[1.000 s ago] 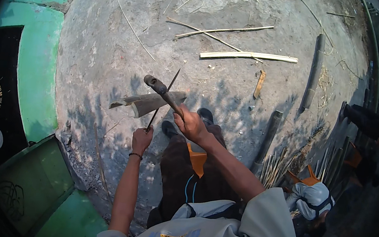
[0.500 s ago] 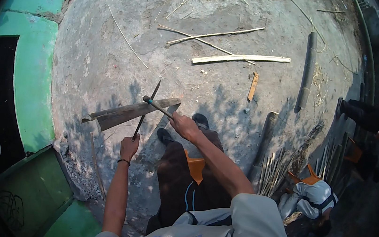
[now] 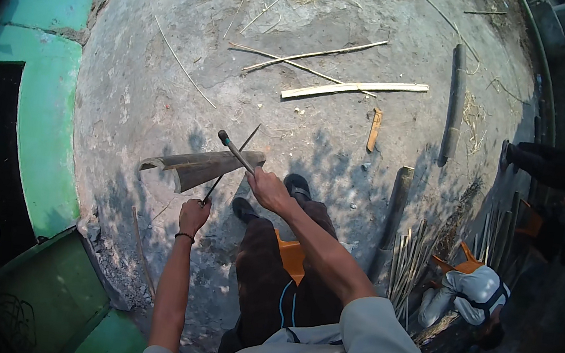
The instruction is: Using a machete and hammer to strip and split sections of bamboo.
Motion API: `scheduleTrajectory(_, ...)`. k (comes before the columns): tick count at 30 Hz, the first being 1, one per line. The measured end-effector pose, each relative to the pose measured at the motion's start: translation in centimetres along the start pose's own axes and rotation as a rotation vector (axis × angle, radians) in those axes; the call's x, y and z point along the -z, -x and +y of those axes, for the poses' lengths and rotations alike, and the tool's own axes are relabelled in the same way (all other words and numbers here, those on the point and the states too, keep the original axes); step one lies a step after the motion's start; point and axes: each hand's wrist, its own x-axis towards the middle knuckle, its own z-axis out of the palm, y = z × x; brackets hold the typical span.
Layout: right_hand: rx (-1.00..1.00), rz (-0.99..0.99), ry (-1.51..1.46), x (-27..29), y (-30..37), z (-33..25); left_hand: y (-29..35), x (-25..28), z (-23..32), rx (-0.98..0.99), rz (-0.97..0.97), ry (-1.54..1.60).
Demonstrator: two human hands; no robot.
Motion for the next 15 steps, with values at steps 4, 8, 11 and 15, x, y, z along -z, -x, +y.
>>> scheduleTrajectory(4,0.076,0.155,-0.223,5.3,1.7,-5.9,0.5,0.8,2.9,-0.002,-0.050,0.114)
scheduleTrajectory(8,0.064,0.229,-0.207,2.3,1.1,0.7,-0.4,1.1,4.4,0.021,-0.006,0.172)
scheduleTrajectory(11,-0.066,0.044,0.008,0.2,0.2,1.1,-0.4,-0.5,1.3,0.049,0.044,0.222)
scheduleTrajectory(15,-0.136,0.051,-0.080,2.2,0.2,-3.0,-1.9,1.1,0.8,0.089,-0.031,0.308)
